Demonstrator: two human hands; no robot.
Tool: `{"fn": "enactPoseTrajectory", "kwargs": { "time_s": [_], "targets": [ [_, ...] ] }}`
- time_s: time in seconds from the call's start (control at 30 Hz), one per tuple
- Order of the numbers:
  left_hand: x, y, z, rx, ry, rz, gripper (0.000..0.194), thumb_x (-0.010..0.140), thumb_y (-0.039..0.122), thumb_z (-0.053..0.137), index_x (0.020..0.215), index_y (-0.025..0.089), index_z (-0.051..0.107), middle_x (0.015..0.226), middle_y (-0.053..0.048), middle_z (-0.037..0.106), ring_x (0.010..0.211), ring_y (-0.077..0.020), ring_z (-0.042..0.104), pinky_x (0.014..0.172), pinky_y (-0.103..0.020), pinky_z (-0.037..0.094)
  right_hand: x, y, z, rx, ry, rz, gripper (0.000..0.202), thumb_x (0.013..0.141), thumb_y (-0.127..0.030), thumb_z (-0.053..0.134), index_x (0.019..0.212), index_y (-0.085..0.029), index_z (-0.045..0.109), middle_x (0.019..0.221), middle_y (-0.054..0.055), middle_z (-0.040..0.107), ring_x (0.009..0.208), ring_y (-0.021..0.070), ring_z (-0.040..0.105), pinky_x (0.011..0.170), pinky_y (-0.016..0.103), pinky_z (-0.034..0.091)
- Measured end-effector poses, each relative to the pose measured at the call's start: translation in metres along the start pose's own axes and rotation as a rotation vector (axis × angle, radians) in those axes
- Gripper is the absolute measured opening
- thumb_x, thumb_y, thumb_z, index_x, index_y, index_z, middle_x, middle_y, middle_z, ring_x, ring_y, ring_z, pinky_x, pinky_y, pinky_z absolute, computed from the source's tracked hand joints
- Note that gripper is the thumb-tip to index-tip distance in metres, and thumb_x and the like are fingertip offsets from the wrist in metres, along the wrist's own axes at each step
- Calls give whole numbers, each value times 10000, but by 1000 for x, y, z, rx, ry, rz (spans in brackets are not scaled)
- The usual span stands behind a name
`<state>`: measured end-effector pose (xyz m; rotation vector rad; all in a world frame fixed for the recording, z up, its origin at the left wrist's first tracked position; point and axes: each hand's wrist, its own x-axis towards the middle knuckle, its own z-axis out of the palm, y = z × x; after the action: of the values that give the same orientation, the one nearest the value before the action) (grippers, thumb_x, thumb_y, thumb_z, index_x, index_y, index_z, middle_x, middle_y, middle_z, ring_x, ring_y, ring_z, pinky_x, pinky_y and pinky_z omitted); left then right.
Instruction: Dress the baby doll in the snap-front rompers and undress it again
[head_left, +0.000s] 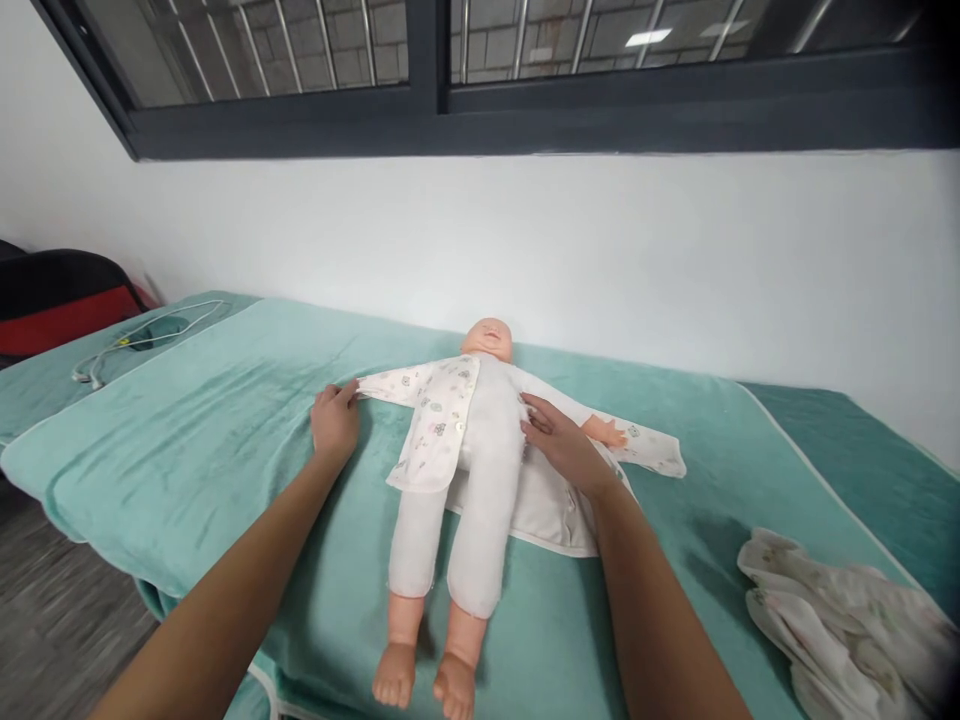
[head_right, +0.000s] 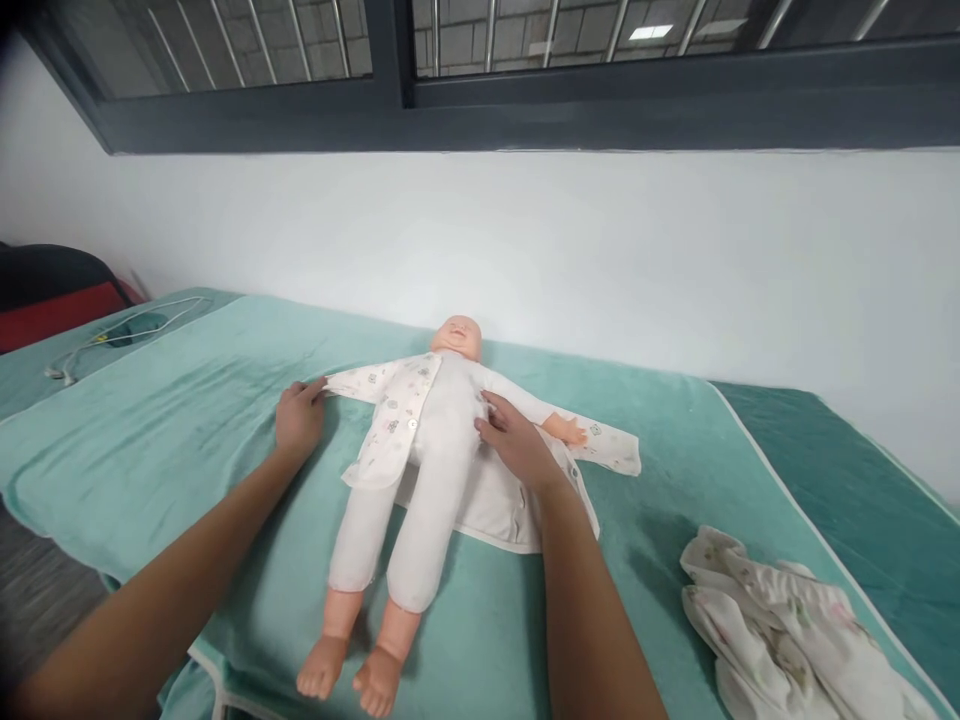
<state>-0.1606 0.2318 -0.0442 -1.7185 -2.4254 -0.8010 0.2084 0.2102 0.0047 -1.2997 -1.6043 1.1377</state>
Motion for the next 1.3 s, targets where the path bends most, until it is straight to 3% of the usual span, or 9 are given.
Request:
{"fn": "enactPoseTrajectory", "kwargs": {
  "time_s": [0.1,0.2,0.33,0.4,0.57,0.7,0.87,1.17,1.3],
  "targets": [
    [-4,-2,-2,-6,39,-55,480,929,230,360,1314,234,647,1128,-151,620,1128,-338,558,953,-460,450,-1,-2,-3,-11,91,-15,502,823,-449,656,1274,-231,632,1190,65,717,1119,236,659,1012,409,488],
    [-10,3,-5,-55,99,-60,480,881,152,401,1275,222,666,1272,-152,580,1223,-339,514,1010,-477,437,-2,-3,-15,-42,378,14,380,858,-501,563,1023,-190,705,939,63,746,880,221,682,918,404,509],
    [-30,31,-10,-251,119,102,417,904,177,412,1231,215,669,1350,-104,578,1284,-265,508,1110,-417,408,2,3,-38,-118,897,28,335,831,-427,526,1009,-182,669,1139,105,696,1114,252,608,1026,409,427],
    [-43,55,-16,-396,100,235,378,948,257,399,1203,197,671,1346,-90,599,1290,-232,517,1146,-383,386,4,10,-45,-46,972,83,388,789,-392,552,1107,-182,625,1272,119,636,1221,260,554,1067,416,399],
    [-57,117,-40,-614,-77,310,366,984,358,394,1227,224,633,1313,-53,647,1237,-208,574,1110,-357,423,6,22,-51,226,931,171,441,781,-418,557,1156,-187,558,1307,128,611,1194,247,595,992,387,501],
    [-48,161,-49,-485,-268,535,380,971,334,442,1288,209,610,1470,-67,543,1379,-233,465,1181,-380,336,6,26,-58,436,956,118,400,860,-371,416,1217,-197,461,1383,122,567,1254,173,587,1024,334,520],
    [-48,216,-43,-261,-327,759,383,977,334,459,1325,222,575,1507,-91,496,1421,-277,404,1221,-479,211,7,31,-67,676,881,113,235,852,-317,404,1033,-215,514,1294,127,614,1233,196,617,995,352,568],
    [-55,299,-18,63,-497,1036,310,879,174,561,1190,174,560,1225,-130,638,1180,-290,578,1008,-426,425,0,6,-60,904,741,63,164,798,-278,610,942,-205,581,1103,90,717,1115,200,681,969,346,574],
    [-53,312,-6,96,-488,1061,279,876,91,471,1129,176,549,1120,-103,658,1070,-266,612,919,-413,458,-5,2,-68,623,656,111,279,922,-408,425,1015,-212,600,1052,90,736,976,186,710,834,340,587]
  ]
}}
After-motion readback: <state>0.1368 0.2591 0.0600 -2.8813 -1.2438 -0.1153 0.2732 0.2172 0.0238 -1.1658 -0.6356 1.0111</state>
